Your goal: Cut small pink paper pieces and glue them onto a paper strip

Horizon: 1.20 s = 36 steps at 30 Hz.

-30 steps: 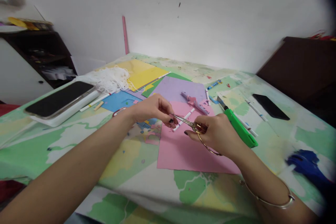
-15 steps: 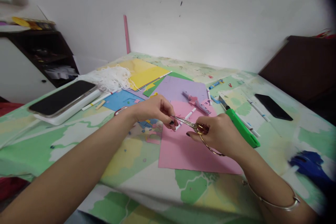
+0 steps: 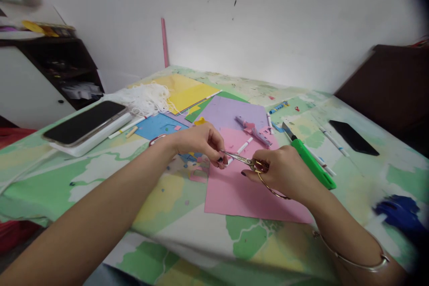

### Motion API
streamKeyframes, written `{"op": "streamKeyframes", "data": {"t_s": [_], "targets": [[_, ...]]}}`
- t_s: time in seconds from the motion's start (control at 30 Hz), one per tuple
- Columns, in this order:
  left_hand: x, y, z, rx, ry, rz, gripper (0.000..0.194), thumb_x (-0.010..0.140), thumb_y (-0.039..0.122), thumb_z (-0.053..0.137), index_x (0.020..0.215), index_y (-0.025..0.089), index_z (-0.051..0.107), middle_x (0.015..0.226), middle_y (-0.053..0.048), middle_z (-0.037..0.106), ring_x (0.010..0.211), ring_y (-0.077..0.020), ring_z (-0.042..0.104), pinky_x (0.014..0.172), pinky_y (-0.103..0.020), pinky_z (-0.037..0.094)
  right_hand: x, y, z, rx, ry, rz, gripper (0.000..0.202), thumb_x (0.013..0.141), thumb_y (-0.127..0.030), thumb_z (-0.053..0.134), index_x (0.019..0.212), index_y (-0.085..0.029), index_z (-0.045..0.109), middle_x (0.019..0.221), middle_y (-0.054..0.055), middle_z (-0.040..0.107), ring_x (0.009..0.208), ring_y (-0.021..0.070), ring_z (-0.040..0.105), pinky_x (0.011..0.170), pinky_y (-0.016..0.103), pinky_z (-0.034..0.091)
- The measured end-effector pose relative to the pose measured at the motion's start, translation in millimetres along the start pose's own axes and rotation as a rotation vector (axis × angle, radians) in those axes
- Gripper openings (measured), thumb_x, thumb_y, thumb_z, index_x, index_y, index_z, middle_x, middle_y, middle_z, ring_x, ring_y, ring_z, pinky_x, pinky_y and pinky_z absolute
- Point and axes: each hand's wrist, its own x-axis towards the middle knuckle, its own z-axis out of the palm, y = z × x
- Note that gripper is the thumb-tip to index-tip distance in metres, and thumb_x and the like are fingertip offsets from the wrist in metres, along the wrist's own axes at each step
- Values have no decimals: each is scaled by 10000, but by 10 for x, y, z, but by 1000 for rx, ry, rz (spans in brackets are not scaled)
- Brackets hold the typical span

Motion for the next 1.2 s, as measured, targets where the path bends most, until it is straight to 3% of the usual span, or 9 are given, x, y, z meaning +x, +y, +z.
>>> {"op": "streamKeyframes", "data": {"t_s": [0.47,0.63,0.8,0.97,1.2], "targets": [[2,-83,-29,3,-42,-2,68,692,142,658,737,138,709,803,-88,735,740,-192,702,599,-210,542,12,6,-8,20,31,7,320,701,-396,676,532,-183,507,444,-42,446,442,80,341,488,230,257],[33,-61,-36,-108,95,-25,108,699,195,697,765,112,719,761,-105,732,694,-175,698,660,-230,562,62,57,-50,23,92,165,370,734,-451,611,518,-191,462,454,-31,440,450,94,337,477,241,241],[67,-75,-80,-364,288,-60,129,706,192,709,785,90,712,856,-129,730,803,-199,697,747,-248,562,106,121,-8,-40,-64,217,262,735,-377,583,561,-193,519,517,0,532,490,122,412,483,248,242],[58,-57,-89,-490,330,-35,163,734,162,686,854,53,697,941,-187,707,909,-231,675,873,-301,525,114,108,52,-41,-102,194,177,729,-310,576,600,-191,554,571,19,588,541,139,475,496,251,249],[53,-58,-90,-518,328,-13,153,721,76,652,862,35,694,958,-190,702,954,-231,659,892,-260,510,101,106,48,-60,-135,179,111,725,-232,560,634,-180,598,612,50,630,559,154,521,497,255,264]]}}
